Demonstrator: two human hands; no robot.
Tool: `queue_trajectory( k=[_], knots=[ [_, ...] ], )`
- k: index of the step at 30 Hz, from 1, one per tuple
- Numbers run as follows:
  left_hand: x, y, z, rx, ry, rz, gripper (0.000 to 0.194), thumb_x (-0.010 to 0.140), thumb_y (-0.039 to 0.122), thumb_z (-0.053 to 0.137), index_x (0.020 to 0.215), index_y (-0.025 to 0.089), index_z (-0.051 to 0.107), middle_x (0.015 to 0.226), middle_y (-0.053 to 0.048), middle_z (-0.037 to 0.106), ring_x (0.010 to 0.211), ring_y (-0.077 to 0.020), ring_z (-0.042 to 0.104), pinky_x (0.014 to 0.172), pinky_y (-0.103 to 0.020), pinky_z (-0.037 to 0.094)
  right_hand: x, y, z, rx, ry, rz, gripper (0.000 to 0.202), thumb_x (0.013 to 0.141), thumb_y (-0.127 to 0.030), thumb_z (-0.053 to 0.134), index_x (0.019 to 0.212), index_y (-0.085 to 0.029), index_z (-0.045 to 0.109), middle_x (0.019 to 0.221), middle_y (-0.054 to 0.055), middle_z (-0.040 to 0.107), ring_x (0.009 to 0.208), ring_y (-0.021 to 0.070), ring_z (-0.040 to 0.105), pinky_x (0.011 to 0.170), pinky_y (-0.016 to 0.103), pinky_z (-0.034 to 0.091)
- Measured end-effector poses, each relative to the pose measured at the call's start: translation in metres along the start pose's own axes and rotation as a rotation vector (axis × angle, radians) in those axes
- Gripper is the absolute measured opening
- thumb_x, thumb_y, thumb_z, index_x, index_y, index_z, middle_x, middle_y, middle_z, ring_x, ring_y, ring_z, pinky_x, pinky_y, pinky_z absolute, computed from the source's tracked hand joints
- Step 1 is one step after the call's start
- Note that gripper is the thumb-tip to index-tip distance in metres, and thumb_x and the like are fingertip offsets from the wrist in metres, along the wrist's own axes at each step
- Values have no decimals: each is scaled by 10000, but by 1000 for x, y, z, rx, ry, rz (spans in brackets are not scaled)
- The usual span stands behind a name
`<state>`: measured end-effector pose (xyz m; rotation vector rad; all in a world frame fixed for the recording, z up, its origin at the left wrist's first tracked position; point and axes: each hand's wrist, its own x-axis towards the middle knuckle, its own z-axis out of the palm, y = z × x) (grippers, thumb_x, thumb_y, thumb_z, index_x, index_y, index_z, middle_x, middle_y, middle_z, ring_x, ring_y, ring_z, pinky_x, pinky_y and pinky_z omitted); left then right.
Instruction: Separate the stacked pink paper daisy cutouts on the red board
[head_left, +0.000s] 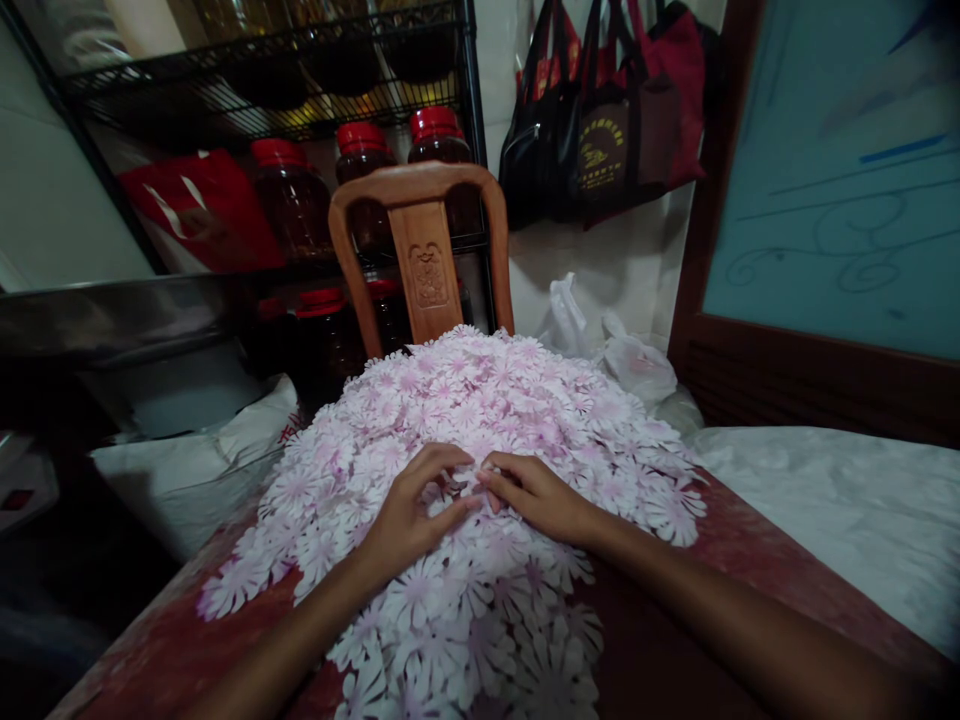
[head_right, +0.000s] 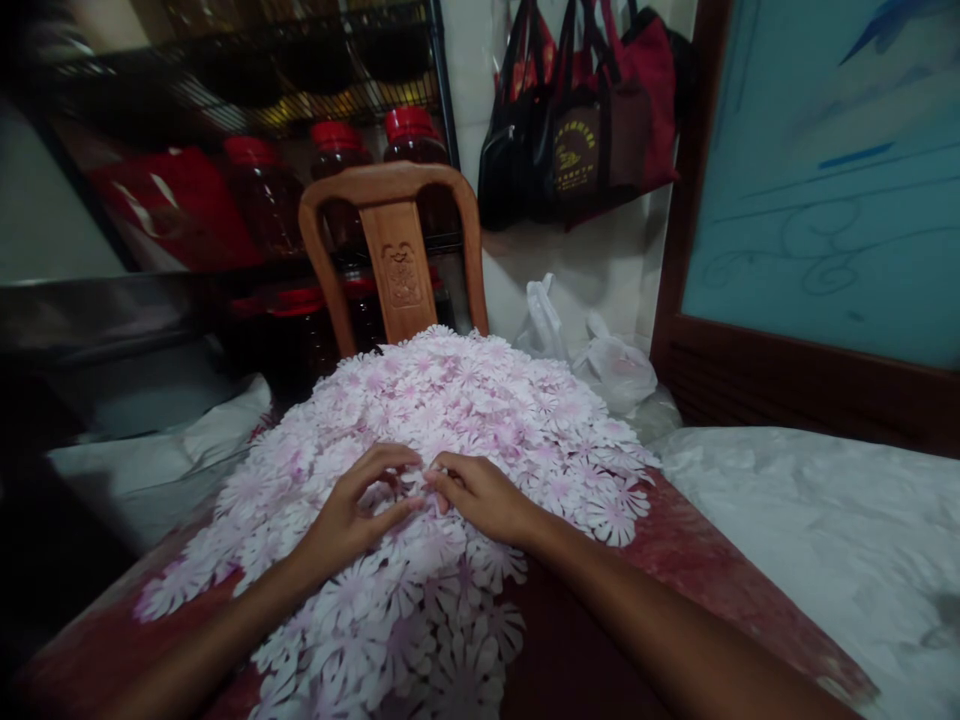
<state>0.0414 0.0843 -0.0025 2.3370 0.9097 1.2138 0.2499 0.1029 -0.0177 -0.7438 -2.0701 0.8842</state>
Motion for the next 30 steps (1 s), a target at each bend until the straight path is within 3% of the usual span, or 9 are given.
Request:
queue_trajectory(
  k=[11,30],
  knots=[
    [1,-5,0,34,-10,-48,131,903,285,617,937,184,693,896,-37,667,849,-151,608,772,-259,463,0,3,1,26,-32,59,338,911,-511,531,869,-186,616,637,-34,534,575,94,430,527,215,293],
    [-1,-2,-1,65,-34,-73,148,915,302,582,919,176,658,887,-39,649,839,-153,599,759,-264,460,0,1,1,-2,-15,37,349,893,-511,559,844,-172,627,613,-35,494,568,88,411,520,208,278]
  ],
)
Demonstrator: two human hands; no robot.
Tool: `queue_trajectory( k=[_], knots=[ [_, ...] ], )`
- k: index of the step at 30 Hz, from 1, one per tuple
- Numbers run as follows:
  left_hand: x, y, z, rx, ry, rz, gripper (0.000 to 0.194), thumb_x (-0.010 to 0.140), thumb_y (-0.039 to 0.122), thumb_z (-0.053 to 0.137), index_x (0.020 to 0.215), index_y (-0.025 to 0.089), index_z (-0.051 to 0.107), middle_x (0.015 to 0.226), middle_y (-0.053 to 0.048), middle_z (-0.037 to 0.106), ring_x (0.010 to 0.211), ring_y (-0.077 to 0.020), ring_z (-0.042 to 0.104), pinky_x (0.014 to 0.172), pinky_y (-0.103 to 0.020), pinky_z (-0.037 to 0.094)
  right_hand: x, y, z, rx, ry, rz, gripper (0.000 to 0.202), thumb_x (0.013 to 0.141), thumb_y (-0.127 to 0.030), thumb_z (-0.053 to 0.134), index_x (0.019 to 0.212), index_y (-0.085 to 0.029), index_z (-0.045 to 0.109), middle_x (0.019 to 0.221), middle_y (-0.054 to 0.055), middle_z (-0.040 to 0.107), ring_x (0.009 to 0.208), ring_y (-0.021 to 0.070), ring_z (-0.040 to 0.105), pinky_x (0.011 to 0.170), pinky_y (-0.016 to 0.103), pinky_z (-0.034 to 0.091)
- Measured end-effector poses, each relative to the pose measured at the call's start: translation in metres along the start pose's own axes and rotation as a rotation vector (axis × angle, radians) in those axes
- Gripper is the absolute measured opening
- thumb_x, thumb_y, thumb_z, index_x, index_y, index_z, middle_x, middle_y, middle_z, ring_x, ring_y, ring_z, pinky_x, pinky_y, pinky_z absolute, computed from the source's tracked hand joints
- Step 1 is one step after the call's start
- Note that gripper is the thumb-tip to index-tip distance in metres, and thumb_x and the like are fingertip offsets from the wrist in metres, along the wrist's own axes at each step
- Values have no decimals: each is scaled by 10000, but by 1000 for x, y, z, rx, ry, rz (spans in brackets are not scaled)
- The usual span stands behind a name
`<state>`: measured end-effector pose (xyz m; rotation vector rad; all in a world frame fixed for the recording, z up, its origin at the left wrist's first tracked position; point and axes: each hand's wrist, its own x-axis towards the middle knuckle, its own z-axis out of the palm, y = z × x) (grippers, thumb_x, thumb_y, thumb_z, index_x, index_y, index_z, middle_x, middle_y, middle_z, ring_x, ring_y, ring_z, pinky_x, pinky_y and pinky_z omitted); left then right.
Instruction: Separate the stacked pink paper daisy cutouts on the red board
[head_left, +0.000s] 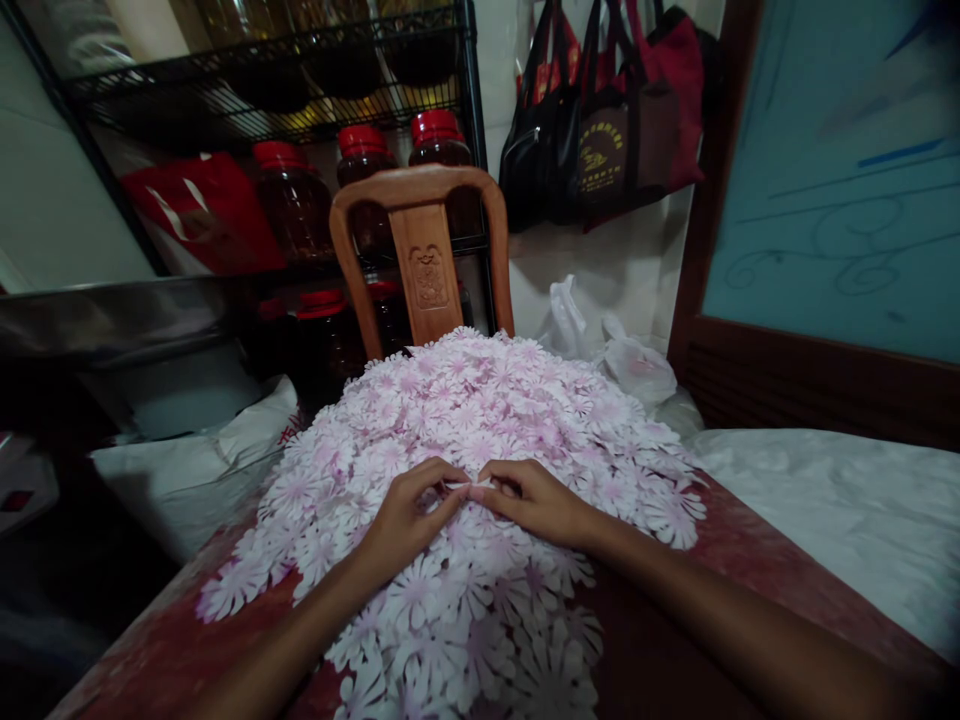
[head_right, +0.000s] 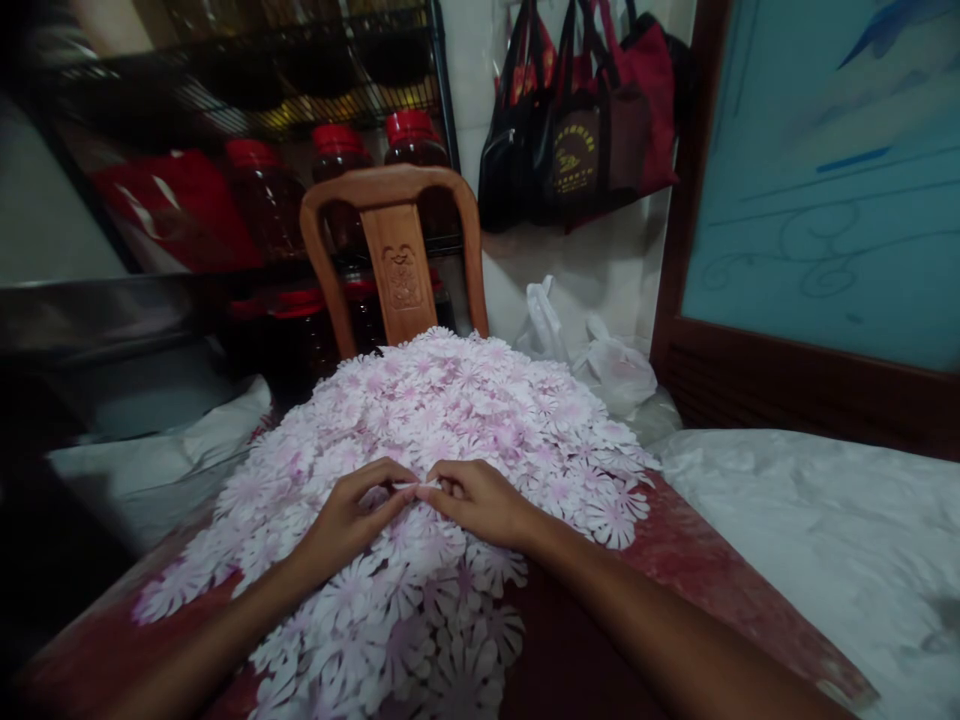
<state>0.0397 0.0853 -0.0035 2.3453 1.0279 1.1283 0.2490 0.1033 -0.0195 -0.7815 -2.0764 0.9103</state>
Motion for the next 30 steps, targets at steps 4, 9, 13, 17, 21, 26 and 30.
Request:
queue_trajectory(
  k=[4,9,13,17,21,26,30],
  knots=[
    [0,0,0,-6,-4,5,146,913,300,585,914,174,659,881,-37,647,838,-152,597,756,-264,456,0,0,0,2,-1,-2,348,897,-508,555,849,-172,630,615,-35,503,571,89,413,524,206,282],
    [1,1,0,-3,4,-1,151,911,302,588,908,169,660,877,-42,650,830,-153,597,748,-260,455,1,0,0,-4,1,-5,384,894,-532,545,861,-163,644,620,-28,517,575,94,420,528,207,287],
    [0,1,-1,-1,-2,-1,163,912,313,582,911,171,661,881,-49,656,833,-162,599,748,-266,459,1,0,0,1,-3,3,397,893,-543,537,857,-162,639,617,-24,530,568,99,427,521,211,289],
    [0,1,0,1,2,-3,155,911,309,584,913,176,663,883,-45,661,835,-159,603,751,-264,460,0,-2,0,-2,-4,-7,385,895,-534,539,839,-165,633,625,-25,532,578,98,433,531,210,299],
    [0,1,0,-3,4,-3,163,908,318,586,903,176,666,873,-44,661,827,-161,606,744,-264,462,0,-2,-1,3,-6,-9,377,898,-526,541,835,-164,630,616,-30,520,572,94,424,531,208,297],
    [0,1,0,-10,3,-7,163,905,315,586,908,173,667,879,-48,665,829,-164,607,743,-266,460,0,-1,-1,-3,-6,-5,371,896,-521,547,838,-166,635,616,-29,516,566,92,415,526,209,288],
    [1,0,0,-15,5,-13,156,902,309,592,903,171,666,872,-46,663,824,-160,604,739,-261,455,0,-1,-1,0,-10,0,365,900,-513,542,834,-165,630,617,-27,518,569,93,415,526,212,287]
  ],
)
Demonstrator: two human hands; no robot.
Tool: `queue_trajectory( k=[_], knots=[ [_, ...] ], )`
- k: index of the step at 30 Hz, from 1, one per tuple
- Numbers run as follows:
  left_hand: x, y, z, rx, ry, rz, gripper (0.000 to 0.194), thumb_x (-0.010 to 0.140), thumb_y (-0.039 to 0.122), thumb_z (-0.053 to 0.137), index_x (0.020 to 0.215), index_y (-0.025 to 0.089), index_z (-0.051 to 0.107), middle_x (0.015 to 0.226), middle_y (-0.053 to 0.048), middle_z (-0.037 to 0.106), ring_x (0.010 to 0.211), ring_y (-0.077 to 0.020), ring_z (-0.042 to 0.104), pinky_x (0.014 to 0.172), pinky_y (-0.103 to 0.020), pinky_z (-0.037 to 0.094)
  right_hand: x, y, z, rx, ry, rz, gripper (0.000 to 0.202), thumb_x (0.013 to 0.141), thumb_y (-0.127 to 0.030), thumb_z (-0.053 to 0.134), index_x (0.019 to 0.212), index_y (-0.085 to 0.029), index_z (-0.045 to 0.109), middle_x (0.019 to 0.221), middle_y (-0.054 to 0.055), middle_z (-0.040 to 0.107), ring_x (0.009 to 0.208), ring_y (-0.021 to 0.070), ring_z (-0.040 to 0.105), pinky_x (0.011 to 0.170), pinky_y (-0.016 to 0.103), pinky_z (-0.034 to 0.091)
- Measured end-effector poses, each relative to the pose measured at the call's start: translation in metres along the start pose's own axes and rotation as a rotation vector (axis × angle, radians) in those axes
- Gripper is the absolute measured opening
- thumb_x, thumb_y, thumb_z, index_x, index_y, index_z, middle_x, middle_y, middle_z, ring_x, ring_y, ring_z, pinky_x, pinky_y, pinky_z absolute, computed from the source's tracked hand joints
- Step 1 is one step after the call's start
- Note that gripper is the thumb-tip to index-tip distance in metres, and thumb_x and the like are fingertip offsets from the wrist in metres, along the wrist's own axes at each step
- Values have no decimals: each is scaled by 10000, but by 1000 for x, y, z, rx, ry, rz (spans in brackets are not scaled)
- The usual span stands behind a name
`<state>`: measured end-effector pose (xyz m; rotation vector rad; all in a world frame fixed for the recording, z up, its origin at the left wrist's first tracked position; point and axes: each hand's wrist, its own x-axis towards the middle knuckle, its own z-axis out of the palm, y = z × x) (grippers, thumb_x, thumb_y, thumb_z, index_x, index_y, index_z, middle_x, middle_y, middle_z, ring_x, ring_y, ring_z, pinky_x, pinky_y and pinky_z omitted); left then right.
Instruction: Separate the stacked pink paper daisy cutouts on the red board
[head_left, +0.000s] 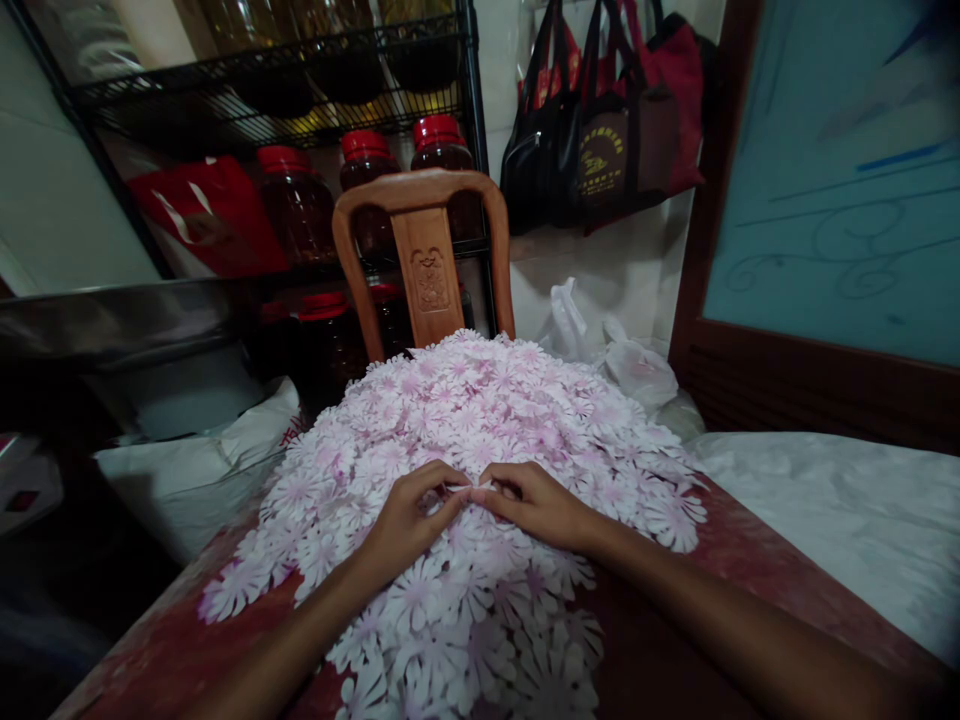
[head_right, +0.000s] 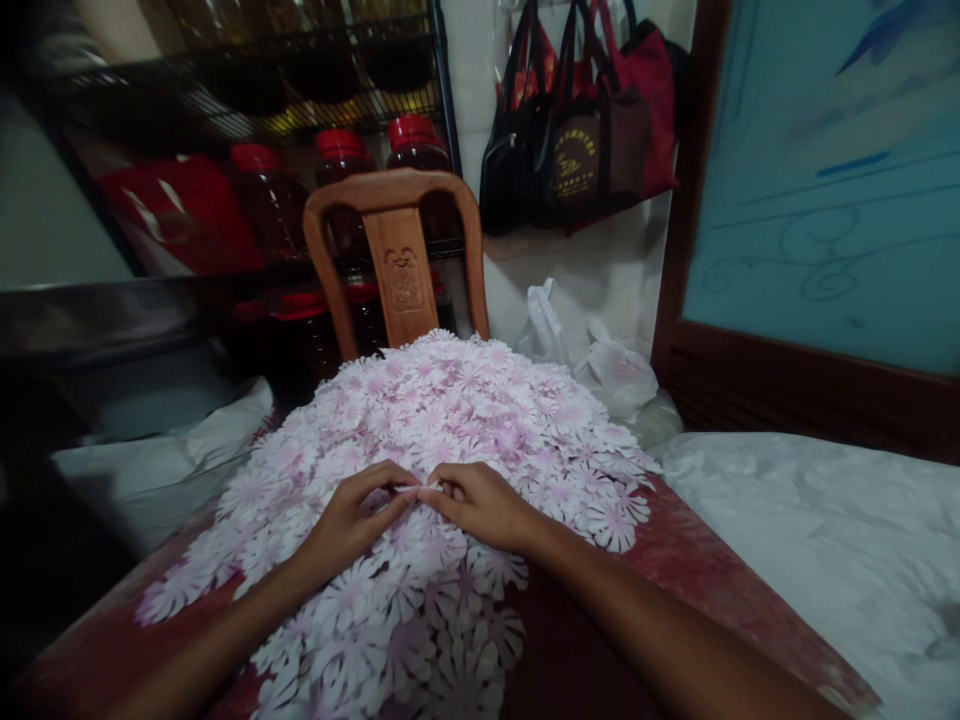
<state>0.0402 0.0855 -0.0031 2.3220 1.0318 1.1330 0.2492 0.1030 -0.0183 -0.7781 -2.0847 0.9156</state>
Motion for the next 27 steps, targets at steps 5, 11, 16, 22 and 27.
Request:
queue_trajectory(
  k=[5,11,16,22,27],
  knots=[
    [0,-1,1,-14,1,-14,176,909,324,584,906,169,666,877,-48,665,828,-165,604,749,-259,450,-1,1,2,7,32,16,301,870,-477,597,909,-180,622,647,-40,486,564,89,409,518,209,280],
    [-2,-5,2,-45,-34,-63,257,934,378,533,860,166,658,819,-27,660,769,-154,589,717,-241,436,-2,0,3,-4,75,-17,328,868,-444,611,1111,-224,614,707,-43,506,564,85,414,540,204,306],
    [-3,-4,1,-13,-36,-102,378,934,424,515,680,152,581,629,3,537,619,-124,491,590,-225,376,-1,-3,1,-87,21,-62,327,907,-479,547,900,-180,679,704,-11,573,636,110,474,590,217,322],
    [-2,3,-4,6,37,42,359,858,357,659,1169,215,551,1112,-62,587,970,-183,564,840,-285,459,0,0,0,-39,37,-43,372,974,-439,425,780,-162,581,713,5,598,688,131,547,665,234,381],
    [2,10,-27,215,-189,97,431,851,373,670,1238,251,526,1165,-41,577,1082,-209,542,955,-312,424,1,2,0,-66,117,-42,353,962,-452,448,786,-168,563,685,-18,530,643,114,481,594,225,340]
  ],
)
